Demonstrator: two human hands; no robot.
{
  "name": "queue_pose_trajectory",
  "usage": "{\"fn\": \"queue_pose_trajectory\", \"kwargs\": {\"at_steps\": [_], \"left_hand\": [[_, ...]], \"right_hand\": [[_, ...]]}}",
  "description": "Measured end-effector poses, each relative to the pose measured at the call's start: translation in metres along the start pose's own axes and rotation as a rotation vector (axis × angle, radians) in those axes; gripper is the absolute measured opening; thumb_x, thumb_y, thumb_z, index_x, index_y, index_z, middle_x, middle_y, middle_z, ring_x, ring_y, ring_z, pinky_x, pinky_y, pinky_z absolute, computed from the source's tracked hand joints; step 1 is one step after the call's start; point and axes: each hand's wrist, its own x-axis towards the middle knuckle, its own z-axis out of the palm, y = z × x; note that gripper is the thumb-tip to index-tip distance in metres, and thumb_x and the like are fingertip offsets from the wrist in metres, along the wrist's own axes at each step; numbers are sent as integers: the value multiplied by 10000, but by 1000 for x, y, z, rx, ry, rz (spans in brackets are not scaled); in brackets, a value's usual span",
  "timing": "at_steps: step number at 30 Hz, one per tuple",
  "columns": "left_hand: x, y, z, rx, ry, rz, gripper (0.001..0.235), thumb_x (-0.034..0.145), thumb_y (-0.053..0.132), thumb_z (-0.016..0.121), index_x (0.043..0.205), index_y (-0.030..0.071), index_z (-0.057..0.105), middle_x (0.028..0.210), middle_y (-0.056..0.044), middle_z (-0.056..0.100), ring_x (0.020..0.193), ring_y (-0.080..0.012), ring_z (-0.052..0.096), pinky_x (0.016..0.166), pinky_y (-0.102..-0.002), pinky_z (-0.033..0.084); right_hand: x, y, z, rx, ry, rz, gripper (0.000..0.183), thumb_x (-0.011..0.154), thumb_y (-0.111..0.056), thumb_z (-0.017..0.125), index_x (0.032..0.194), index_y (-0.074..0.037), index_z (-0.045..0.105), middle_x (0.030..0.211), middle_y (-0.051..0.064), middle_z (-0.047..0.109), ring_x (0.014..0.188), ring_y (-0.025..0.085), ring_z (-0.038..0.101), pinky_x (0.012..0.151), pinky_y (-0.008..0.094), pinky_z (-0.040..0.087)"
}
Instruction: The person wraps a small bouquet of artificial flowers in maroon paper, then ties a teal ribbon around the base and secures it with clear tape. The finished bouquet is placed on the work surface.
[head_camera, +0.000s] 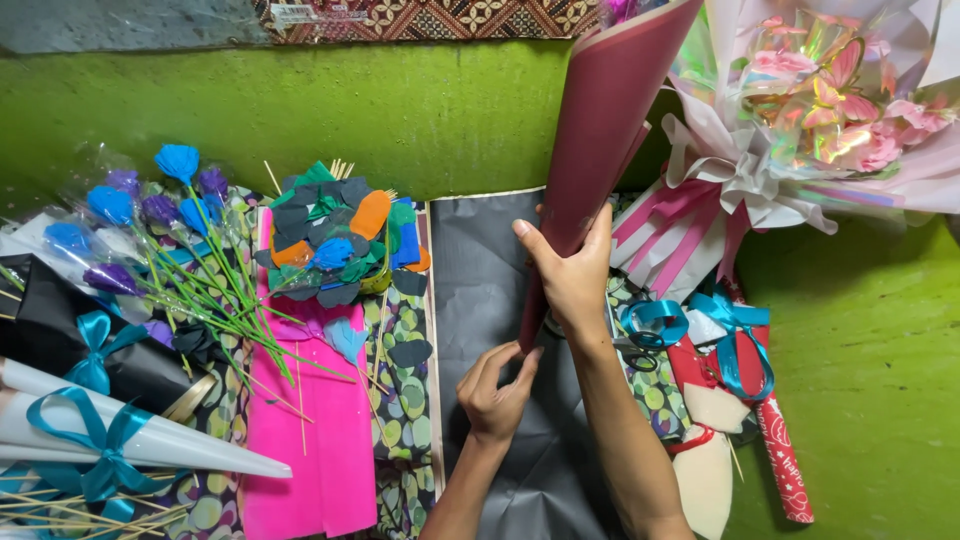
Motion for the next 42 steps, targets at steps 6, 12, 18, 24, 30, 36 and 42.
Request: {"fn": "queue_pose_trajectory", "kwargs": {"at_steps": [6,12,18,24,30,36,42], "left_hand": [[5,3,-3,184,24,196,129,776,136,886,823,124,766,793,26,788,646,-119,747,573,-205,592],[9,10,-3,197,-72,54,163,753,64,858,759,146,716,627,56,698,542,-112,695,532,-202,561],[5,10,-7,-298,-222,-316,99,790,100,863,834,98,774,709,-13,788,626,-177,779,575,-265,605],[-35,-25,8,-682,-309,-708,80,889,87,790,873,11,772,737,-141,800,631,-194,775,609,-290,612],[-53,-49,12,-899,-295,-901,89,873,55,803,895,-6,743,809,-191,789,645,-206,763,637,-307,611],[-86,-79,19,-1154,-260,-1092,85,894,13,756,934,-31,695,845,-247,753,650,-270,753,648,-356,633],[-36,-53,7,-1034,-341,-879,448,950,304,677,1250,-17,585,1071,-169,698,942,-224,710,837,-361,607]], "right_hand": [[-5,-5,4,-50,26,-12,632,788,-227,941,1232,-74,518,1103,119,712,1020,188,686,888,396,569],[-10,-13,10,-95,46,-48,644,781,-217,936,1252,-84,518,1118,104,669,1023,166,615,915,405,526],[-11,-14,6,-126,51,-65,661,790,-216,934,1284,-93,513,1145,105,647,1045,168,602,969,408,487],[-11,-9,-2,-109,-2,-9,633,790,-226,927,1259,-114,516,1093,72,661,960,174,628,745,357,581],[-13,1,-4,-76,-38,52,618,792,-213,918,1247,-124,509,1053,76,697,913,170,663,667,331,610],[-11,6,-7,-142,-36,6,677,763,-223,946,1273,-93,520,1139,159,681,981,245,672,736,436,598],[-16,13,-11,-105,-100,52,640,749,-194,939,1240,-116,534,1093,108,709,941,198,664,696,380,620]]}}
